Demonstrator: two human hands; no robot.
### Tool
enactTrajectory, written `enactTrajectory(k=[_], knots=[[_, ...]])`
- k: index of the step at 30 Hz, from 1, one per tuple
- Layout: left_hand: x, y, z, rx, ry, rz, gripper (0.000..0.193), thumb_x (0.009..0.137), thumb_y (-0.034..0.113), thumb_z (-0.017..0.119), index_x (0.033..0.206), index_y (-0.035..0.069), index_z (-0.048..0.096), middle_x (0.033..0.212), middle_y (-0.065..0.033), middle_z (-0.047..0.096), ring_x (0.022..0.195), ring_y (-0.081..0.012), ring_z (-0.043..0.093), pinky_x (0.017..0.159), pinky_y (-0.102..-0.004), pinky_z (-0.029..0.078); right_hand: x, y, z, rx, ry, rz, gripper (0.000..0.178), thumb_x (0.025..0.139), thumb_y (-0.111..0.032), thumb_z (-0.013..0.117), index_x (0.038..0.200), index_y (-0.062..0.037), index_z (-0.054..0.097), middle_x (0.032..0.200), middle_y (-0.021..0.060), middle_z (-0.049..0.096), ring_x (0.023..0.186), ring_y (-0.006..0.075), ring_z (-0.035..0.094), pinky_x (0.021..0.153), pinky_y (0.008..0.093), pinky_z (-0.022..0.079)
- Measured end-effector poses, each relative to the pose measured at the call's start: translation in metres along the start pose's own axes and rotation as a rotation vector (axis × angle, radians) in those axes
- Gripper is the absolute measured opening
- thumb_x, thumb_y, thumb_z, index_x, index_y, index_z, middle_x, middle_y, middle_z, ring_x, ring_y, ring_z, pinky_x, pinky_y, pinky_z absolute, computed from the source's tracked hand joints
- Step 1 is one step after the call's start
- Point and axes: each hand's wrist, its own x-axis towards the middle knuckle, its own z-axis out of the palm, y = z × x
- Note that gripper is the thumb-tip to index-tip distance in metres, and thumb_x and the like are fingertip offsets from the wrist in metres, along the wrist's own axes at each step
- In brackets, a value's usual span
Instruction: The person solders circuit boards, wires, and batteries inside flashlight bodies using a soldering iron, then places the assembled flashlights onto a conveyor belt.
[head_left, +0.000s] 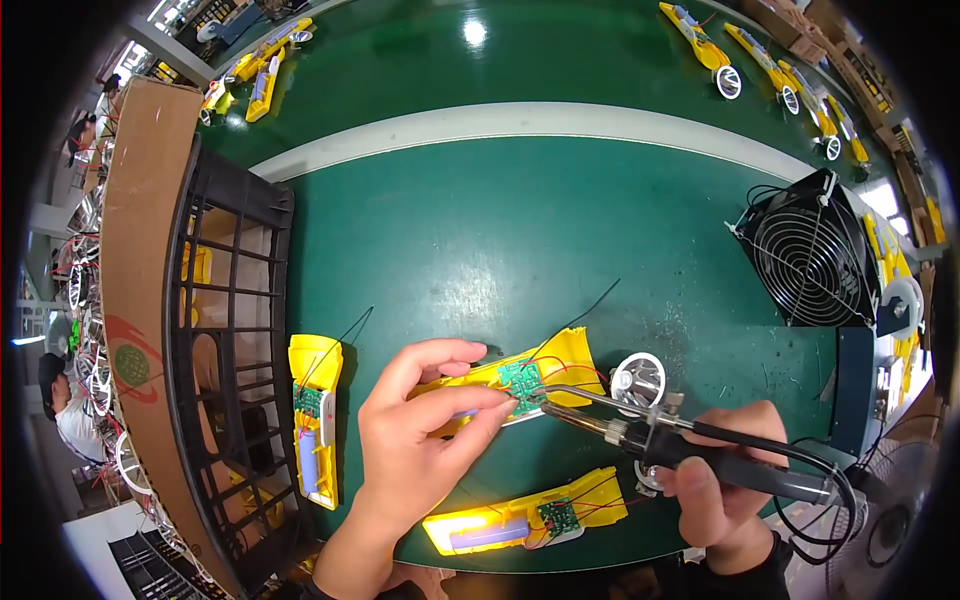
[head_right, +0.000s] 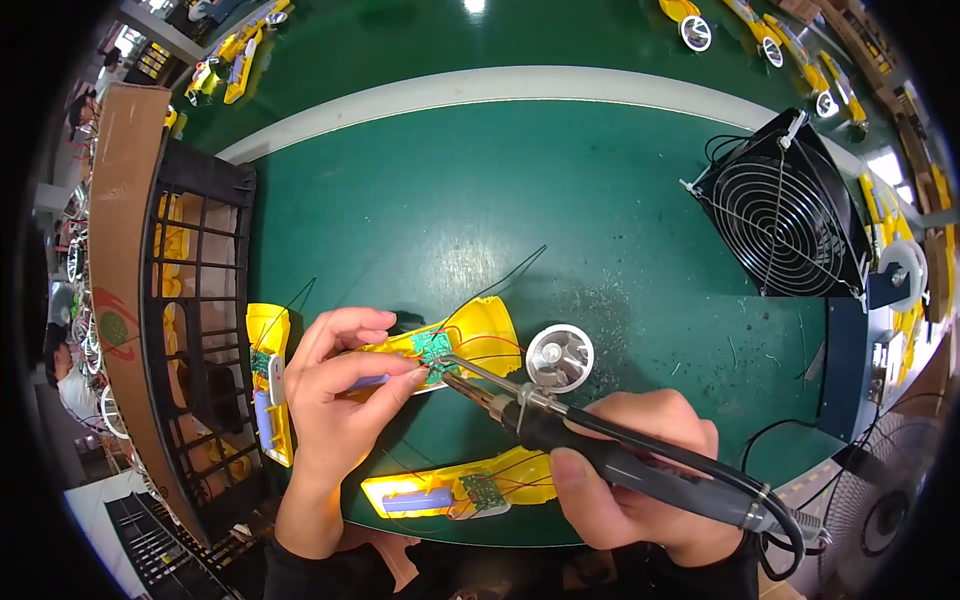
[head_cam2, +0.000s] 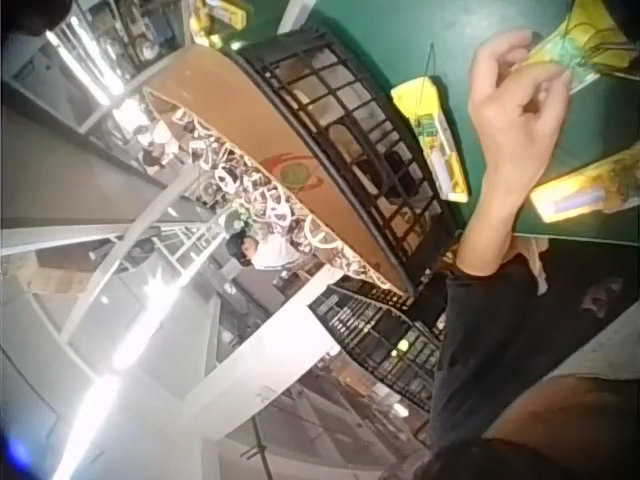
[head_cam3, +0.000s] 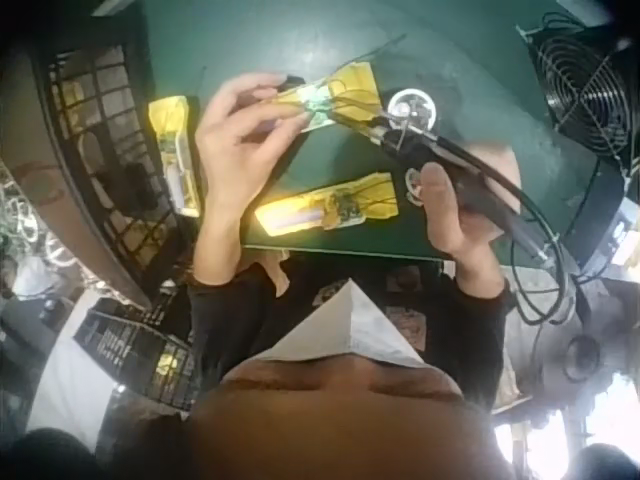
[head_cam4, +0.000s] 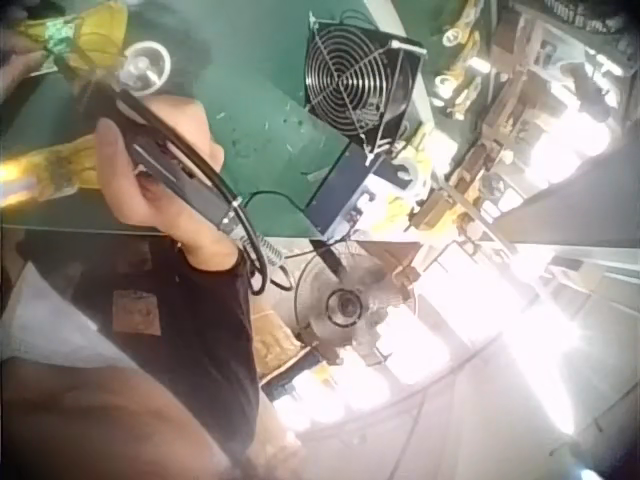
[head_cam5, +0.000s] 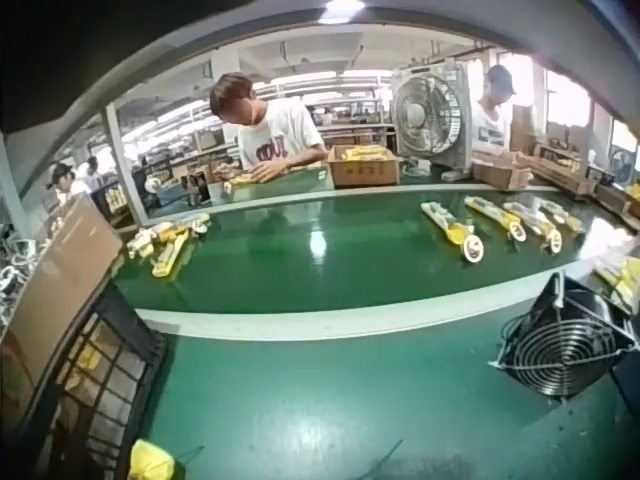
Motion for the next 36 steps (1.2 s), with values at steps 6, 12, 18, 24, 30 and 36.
enactTrajectory(k=[6,12,18,24,30,36], knots=[[0.0,0.0,0.001,0.006,0.002,0.01,0.012,0.061,0.001,0.07,0.071,0.005,0.066,0.092,-0.008,0.056,0.077,-0.016,0.055,0.06,-0.0239,0.05,-0.001,0.007,0.0,0.049,-0.022,-0.073,0.015,0.066,-0.014,0.065,0.067,-0.0018,0.056,0.054,0.0074,0.053,0.041,0.0147,0.05,0.041,0.023,0.039],[0.0,0.0,0.001,0.009,0.006,0.008,0.012,0.061,0.001,0.07,0.072,0.005,0.066,0.091,-0.0082,0.056,0.078,-0.0163,0.055,0.06,-0.0243,0.05,0.003,0.016,-0.001,-0.074,-0.105,-0.347,0.027,0.067,-0.011,0.068,0.084,-0.0005,0.049,0.059,0.0082,0.057,0.045,0.0126,0.054,0.044,0.0213,0.043],[0.0,-0.001,0.001,-0.002,0.014,0.013,0.012,0.062,0.001,0.07,0.072,0.005,0.066,0.091,-0.0082,0.056,0.078,-0.0165,0.056,0.059,-0.0241,0.05,-0.001,0.02,0.005,0.072,-0.056,-0.247,0.025,0.066,-0.01,0.067,0.082,-0.0002,0.05,0.059,0.009,0.058,0.047,0.0137,0.056,0.045,0.0223,0.044],[-0.002,-0.002,0.003,-0.012,0.032,-0.007,0.012,0.062,0.002,0.07,0.072,0.006,0.065,0.09,-0.0072,0.057,0.078,-0.0171,0.056,0.062,-0.0253,0.048,-0.003,0.02,0.003,0.003,-0.056,-0.28,0.025,0.066,-0.009,0.067,0.082,0.0004,0.05,0.061,0.01,0.058,0.049,0.0153,0.057,0.046,0.0229,0.045],[-0.002,-0.003,0.004,0.03,0.036,0.001,0.013,0.06,0.003,0.071,0.072,0.006,0.065,0.089,-0.0057,0.058,0.077,-0.0182,0.055,0.064,-0.0265,0.046,-0.003,0.021,0.004,0.061,-0.037,-0.272,0.026,0.066,-0.009,0.067,0.082,0.0003,0.05,0.061,0.0104,0.058,0.049,0.0156,0.057,0.046,0.0237,0.045],[-0.002,-0.001,0.003,0.019,0.025,0.007,0.013,0.06,0.003,0.071,0.071,0.006,0.065,0.088,-0.0066,0.058,0.078,-0.0184,0.055,0.064,-0.0266,0.046,-0.003,0.021,0.002,0.089,-0.042,-0.264,0.027,0.065,-0.008,0.067,0.083,0.0002,0.048,0.061,0.0105,0.058,0.049,0.0164,0.058,0.046,0.0239,0.046]])
